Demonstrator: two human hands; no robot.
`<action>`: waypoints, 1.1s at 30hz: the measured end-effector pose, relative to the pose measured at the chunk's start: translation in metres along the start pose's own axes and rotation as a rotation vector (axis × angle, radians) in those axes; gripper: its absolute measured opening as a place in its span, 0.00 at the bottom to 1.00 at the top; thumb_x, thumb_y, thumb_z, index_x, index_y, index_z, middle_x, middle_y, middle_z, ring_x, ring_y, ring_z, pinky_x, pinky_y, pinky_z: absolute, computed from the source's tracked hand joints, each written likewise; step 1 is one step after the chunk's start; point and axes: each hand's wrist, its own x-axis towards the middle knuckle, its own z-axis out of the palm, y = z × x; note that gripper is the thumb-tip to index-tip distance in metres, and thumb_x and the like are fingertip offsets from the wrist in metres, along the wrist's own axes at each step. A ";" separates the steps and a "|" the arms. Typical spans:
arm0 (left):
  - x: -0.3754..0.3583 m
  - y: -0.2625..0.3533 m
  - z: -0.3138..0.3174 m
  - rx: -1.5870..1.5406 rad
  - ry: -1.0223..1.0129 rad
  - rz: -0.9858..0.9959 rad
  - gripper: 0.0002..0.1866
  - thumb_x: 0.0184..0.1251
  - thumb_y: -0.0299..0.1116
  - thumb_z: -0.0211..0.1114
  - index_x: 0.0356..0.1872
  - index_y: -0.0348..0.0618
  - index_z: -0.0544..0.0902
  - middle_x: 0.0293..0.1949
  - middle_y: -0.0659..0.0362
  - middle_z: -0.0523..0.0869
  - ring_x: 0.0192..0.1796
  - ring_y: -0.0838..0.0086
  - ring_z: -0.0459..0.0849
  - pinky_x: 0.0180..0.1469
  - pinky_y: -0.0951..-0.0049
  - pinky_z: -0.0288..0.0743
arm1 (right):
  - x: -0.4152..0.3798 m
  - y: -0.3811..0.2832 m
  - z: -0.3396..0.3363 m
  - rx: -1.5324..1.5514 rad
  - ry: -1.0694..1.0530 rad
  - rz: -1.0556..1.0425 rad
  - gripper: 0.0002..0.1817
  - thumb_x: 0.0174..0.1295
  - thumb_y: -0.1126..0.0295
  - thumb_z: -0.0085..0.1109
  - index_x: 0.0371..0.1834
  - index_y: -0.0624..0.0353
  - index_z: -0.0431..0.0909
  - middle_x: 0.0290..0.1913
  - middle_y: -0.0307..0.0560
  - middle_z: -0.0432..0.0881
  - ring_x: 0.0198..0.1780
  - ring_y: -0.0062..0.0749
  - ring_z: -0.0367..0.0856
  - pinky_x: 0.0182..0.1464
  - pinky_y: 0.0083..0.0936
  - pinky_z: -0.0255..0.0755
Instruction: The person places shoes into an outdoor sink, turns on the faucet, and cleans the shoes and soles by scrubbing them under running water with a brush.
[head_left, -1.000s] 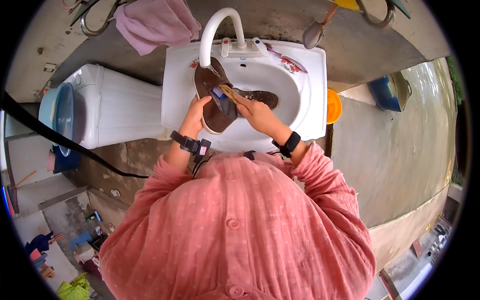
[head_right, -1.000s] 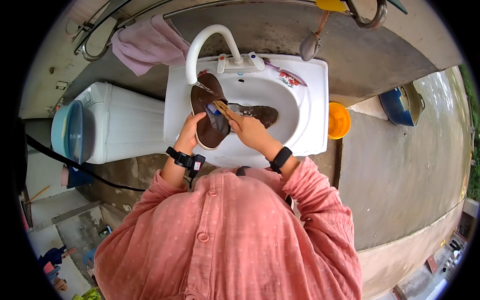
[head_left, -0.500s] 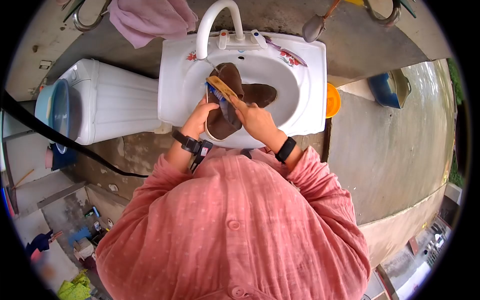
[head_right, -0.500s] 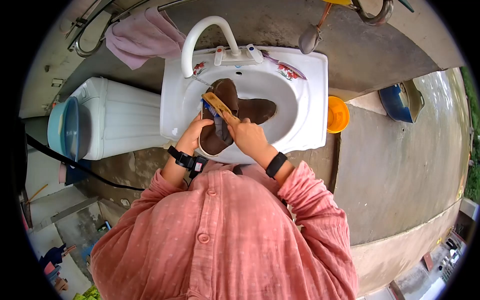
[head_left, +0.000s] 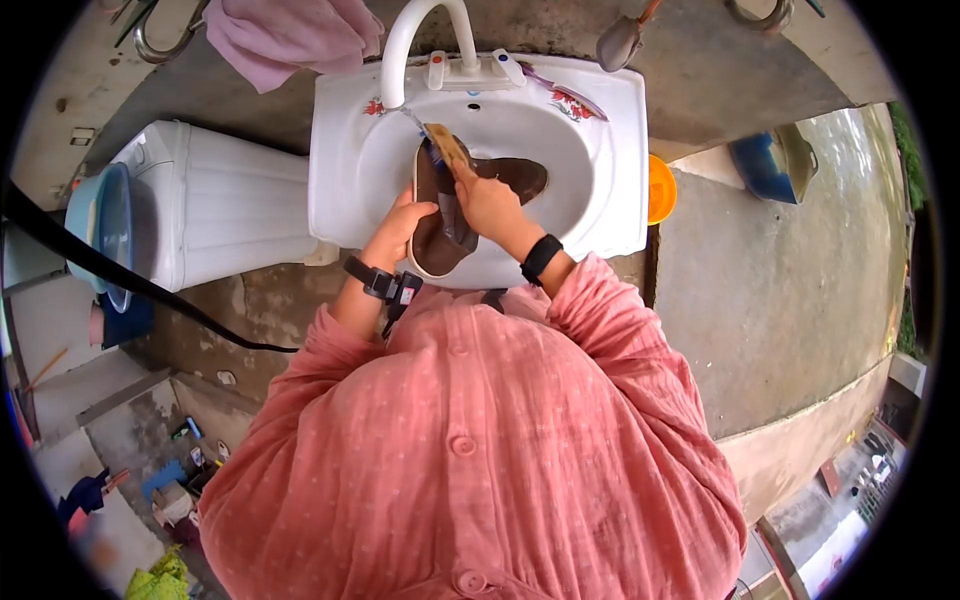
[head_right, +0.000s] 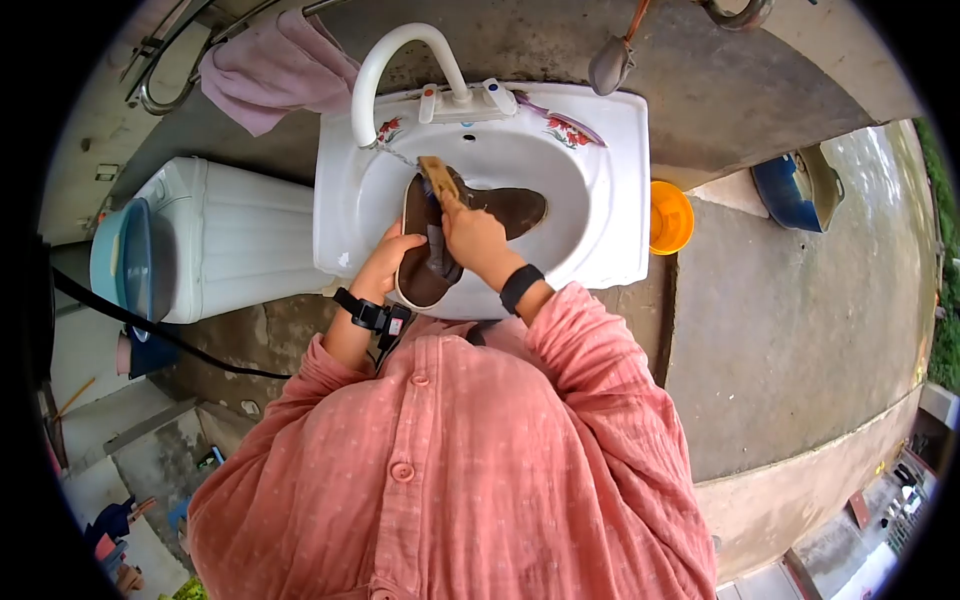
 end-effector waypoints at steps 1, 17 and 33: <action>0.002 0.004 -0.006 -0.043 -0.003 0.000 0.29 0.54 0.17 0.46 0.61 0.40 0.59 0.53 0.54 0.72 0.52 0.68 0.75 0.55 0.71 0.70 | -0.013 -0.016 -0.005 -0.013 0.001 -0.045 0.19 0.61 0.64 0.44 0.55 0.56 0.67 0.24 0.59 0.78 0.24 0.54 0.77 0.27 0.44 0.72; -0.012 0.003 0.007 -0.044 0.036 0.060 0.28 0.54 0.18 0.47 0.61 0.40 0.60 0.51 0.53 0.74 0.52 0.67 0.75 0.54 0.71 0.71 | -0.004 -0.002 0.008 -0.023 0.058 0.009 0.20 0.61 0.62 0.44 0.55 0.53 0.68 0.21 0.57 0.78 0.22 0.52 0.77 0.26 0.44 0.71; -0.007 0.010 -0.013 -0.057 0.011 0.019 0.26 0.55 0.19 0.50 0.59 0.40 0.62 0.51 0.54 0.74 0.49 0.68 0.76 0.52 0.70 0.73 | -0.031 -0.019 0.006 -0.010 -0.033 0.007 0.21 0.60 0.62 0.44 0.56 0.54 0.67 0.25 0.62 0.78 0.27 0.56 0.78 0.33 0.46 0.73</action>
